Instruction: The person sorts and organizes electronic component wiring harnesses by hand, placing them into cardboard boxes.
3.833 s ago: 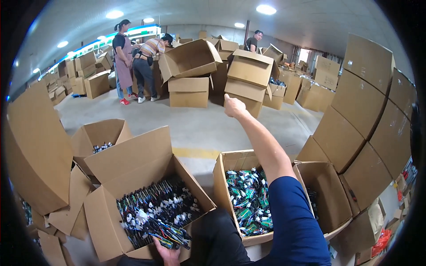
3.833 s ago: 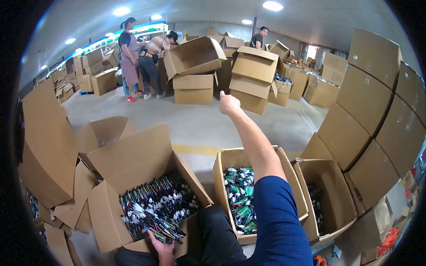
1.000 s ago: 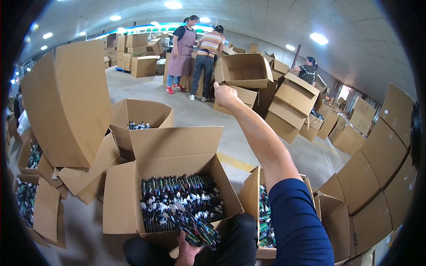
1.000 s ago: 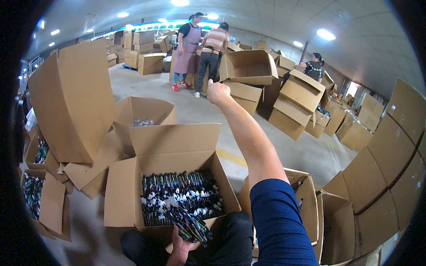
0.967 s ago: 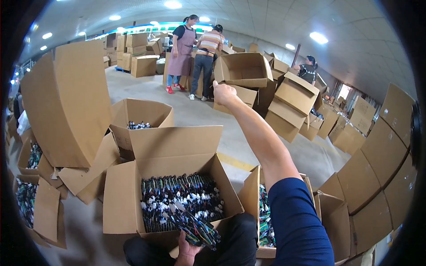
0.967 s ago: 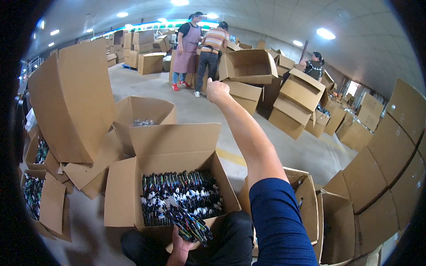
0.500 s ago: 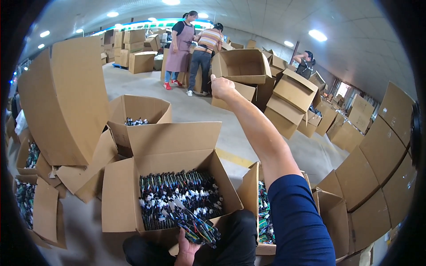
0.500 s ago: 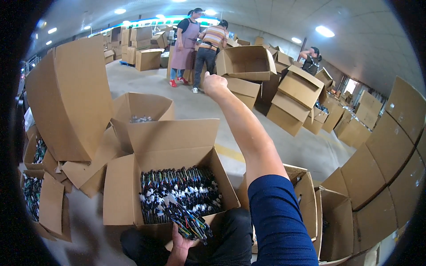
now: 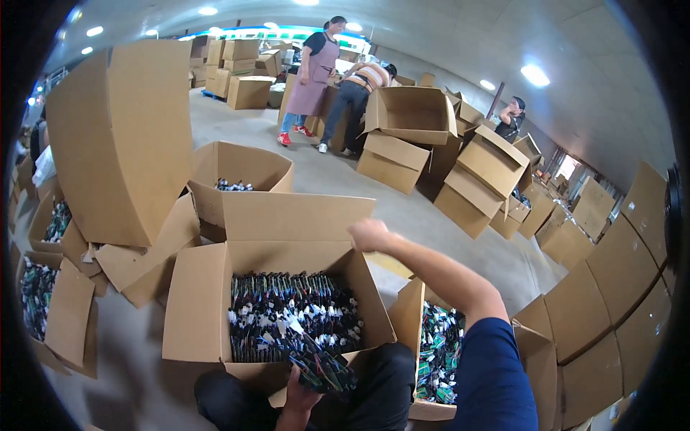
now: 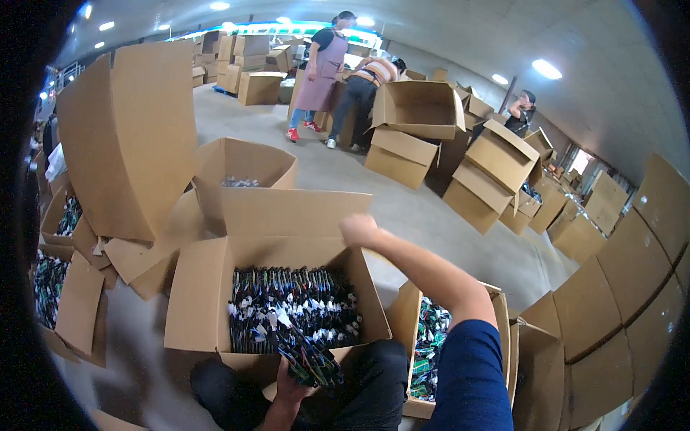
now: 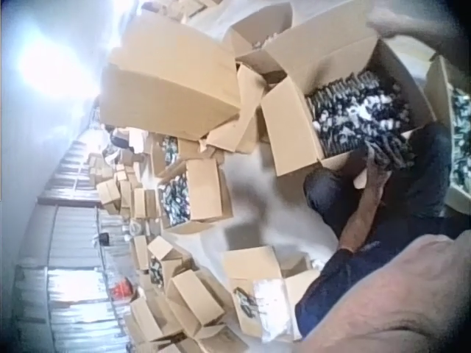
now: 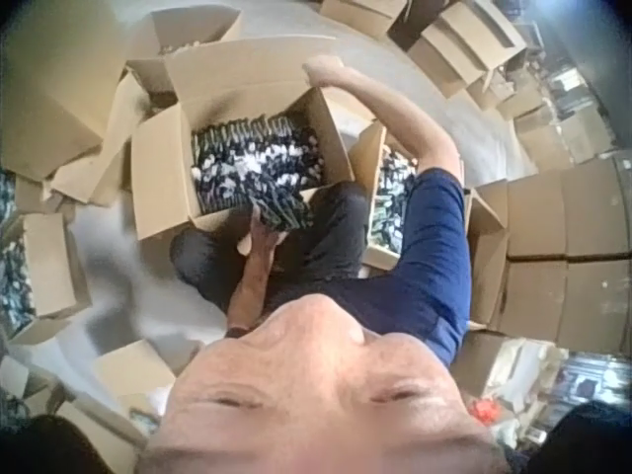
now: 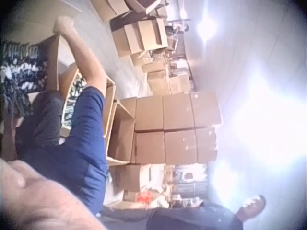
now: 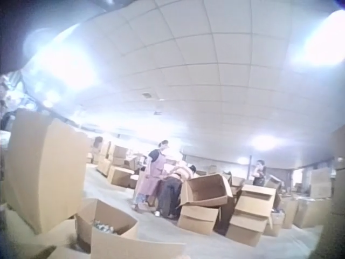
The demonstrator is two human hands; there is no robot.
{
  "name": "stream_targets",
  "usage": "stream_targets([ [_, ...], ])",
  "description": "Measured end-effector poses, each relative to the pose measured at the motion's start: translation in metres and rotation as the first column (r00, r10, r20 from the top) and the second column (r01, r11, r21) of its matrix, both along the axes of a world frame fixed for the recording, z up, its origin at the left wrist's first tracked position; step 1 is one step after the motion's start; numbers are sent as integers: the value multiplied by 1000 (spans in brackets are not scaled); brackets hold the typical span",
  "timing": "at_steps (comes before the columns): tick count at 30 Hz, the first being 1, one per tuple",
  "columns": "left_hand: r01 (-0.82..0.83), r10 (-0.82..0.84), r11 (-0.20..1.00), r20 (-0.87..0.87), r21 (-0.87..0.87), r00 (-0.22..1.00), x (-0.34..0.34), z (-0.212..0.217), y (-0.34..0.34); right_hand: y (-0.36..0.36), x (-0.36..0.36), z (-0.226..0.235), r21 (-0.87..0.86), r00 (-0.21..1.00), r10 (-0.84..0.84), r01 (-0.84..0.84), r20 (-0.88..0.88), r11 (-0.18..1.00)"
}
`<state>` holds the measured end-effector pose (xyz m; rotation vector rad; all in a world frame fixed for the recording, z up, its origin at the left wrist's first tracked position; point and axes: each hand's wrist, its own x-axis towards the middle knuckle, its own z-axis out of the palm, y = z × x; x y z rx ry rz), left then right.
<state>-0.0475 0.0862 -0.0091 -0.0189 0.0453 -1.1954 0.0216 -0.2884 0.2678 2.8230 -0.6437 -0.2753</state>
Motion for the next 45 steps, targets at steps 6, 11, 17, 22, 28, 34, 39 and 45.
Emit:
stream_targets([
  [6, -87, 82, 995, 99, 46, 992, 0, -23, -1, 70, -81, -107, 679, 987, 135, -38, -92, 733],
  [11, -99, 98, 995, 69, 4, 993, 1, -4, 1, 146, -153, -147, 987, 943, -306, 154, -133, 44],
  [17, -85, 60, 982, 151, 166, 987, 0, -11, 4, 234, -185, -140, 990, 895, -437, -129, 88, -65],
  [22, -101, 68, 965, 142, 242, 987, 0, -4, -4, 237, -205, -171, 939, 785, -521, -322, 335, 119],
  [28, -117, 69, 958, 185, 261, 980, 23, 39, -17, 245, -195, -147, 926, 639, -676, -323, 367, 197],
  [34, -156, 25, 919, 340, 362, 940, 32, 35, -3, 253, -199, -181, 916, 568, -822, -350, 42, -195],
  [39, -185, 68, 929, 344, 320, 937, 38, 32, 0, 246, -209, -178, 860, 335, -941, -493, 46, -133],
  [45, -260, 85, 881, 408, 396, 909, 46, 9, 15, 225, -202, -168, 875, 257, -853, -308, 455, 374],
])
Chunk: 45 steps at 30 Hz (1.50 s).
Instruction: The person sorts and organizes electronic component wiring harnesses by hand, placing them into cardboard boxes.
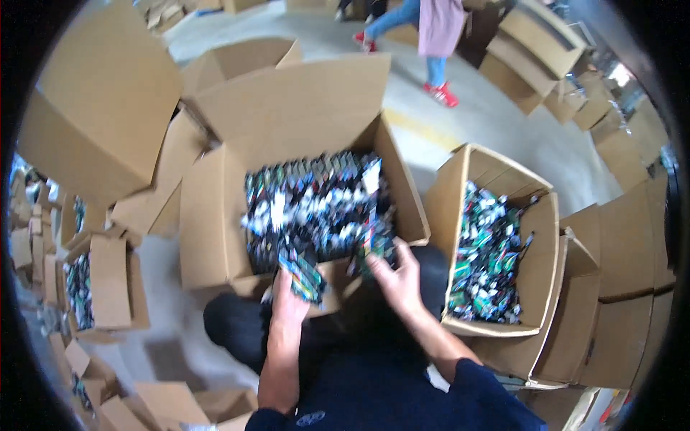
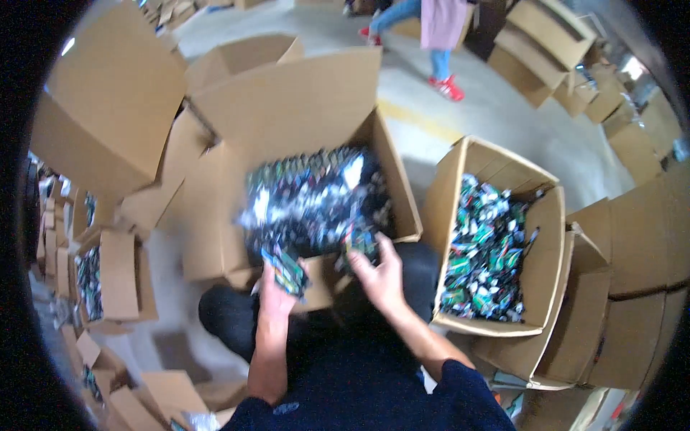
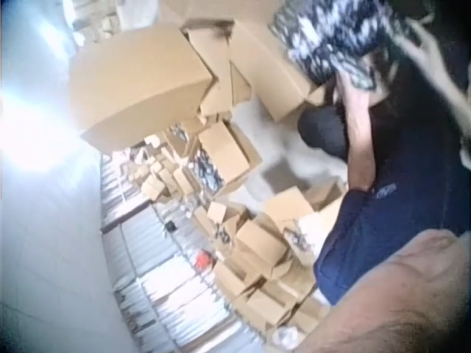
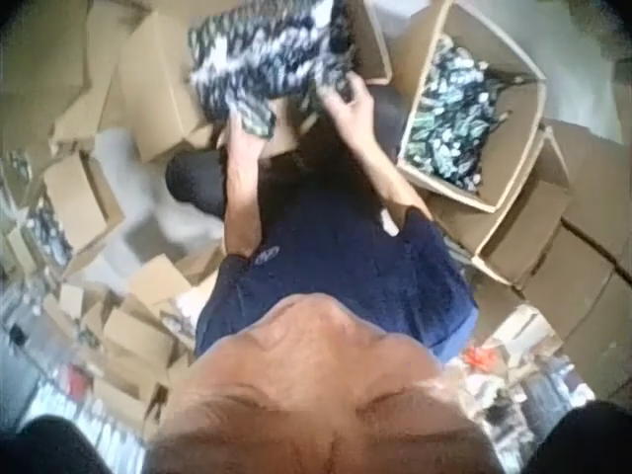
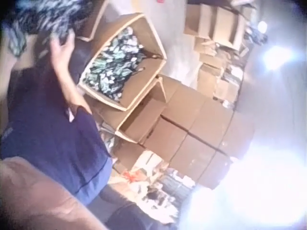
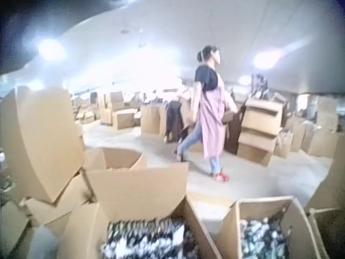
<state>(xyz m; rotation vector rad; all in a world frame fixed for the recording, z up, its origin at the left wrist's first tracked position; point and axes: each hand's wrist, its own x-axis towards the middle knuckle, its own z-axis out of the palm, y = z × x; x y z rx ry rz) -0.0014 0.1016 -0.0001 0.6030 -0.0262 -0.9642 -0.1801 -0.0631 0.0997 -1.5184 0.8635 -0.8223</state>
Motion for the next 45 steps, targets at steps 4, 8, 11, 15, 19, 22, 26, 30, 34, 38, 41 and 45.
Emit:
stream_targets([
  [4, 22, -58, 991, 272, 131, 960, -30, 25, -17, 20, 11, 1, 38, 994, 105, -104, -25, 994],
  [8, 10, -33, 986, 137, 166, 990, -41, 38, -27, 41, 20, -3, 131, 986, 131, -144, 102, 981],
  [11, 6, -22, 988, 104, 152, 994, -40, 40, -27, 45, 14, -8, -55, 987, 143, -147, -73, 988],
  [15, -50, 41, 981, 50, 189, 998, -49, 61, -31, 52, 16, -17, -114, 990, 135, -140, -51, 984],
  [19, -10, 2, 991, 57, 134, 998, -47, 57, -26, 56, 16, -11, -245, 988, 96, -124, -124, 962],
  [22, 76, -84, 991, 73, 110, 994, -44, 57, -21, 58, 14, -11, -255, 985, 117, -146, -125, 956],
  [26, 146, -147, 989, -80, -25, 986, -43, 57, -22, 61, 15, -15, -354, 983, 114, -159, -145, 922],
  [30, 125, -136, 987, -108, -104, 985, -43, 59, -22, 65, 19, -17, -495, 980, 85, -164, -178, 853],
  [34, 73, -84, 994, -143, -84, 986, -41, 55, -26, 67, 18, -17, -448, 973, 108, -191, -205, 873],
  [38, 32, -65, 989, -235, -143, 970, -42, 47, -22, 67, 18, -8, -521, 970, 114, -213, -215, 827],
  [41, 25, -51, 989, -183, -143, 982, -38, 45, -19, 68, 16, 2, -533, 955, 122, -255, -271, 807],
  [45, 50, -75, 983, -141, -178, 987, -28, 31, -14, 67, 20, 10, -418, 931, 216, -328, -294, 847],
])
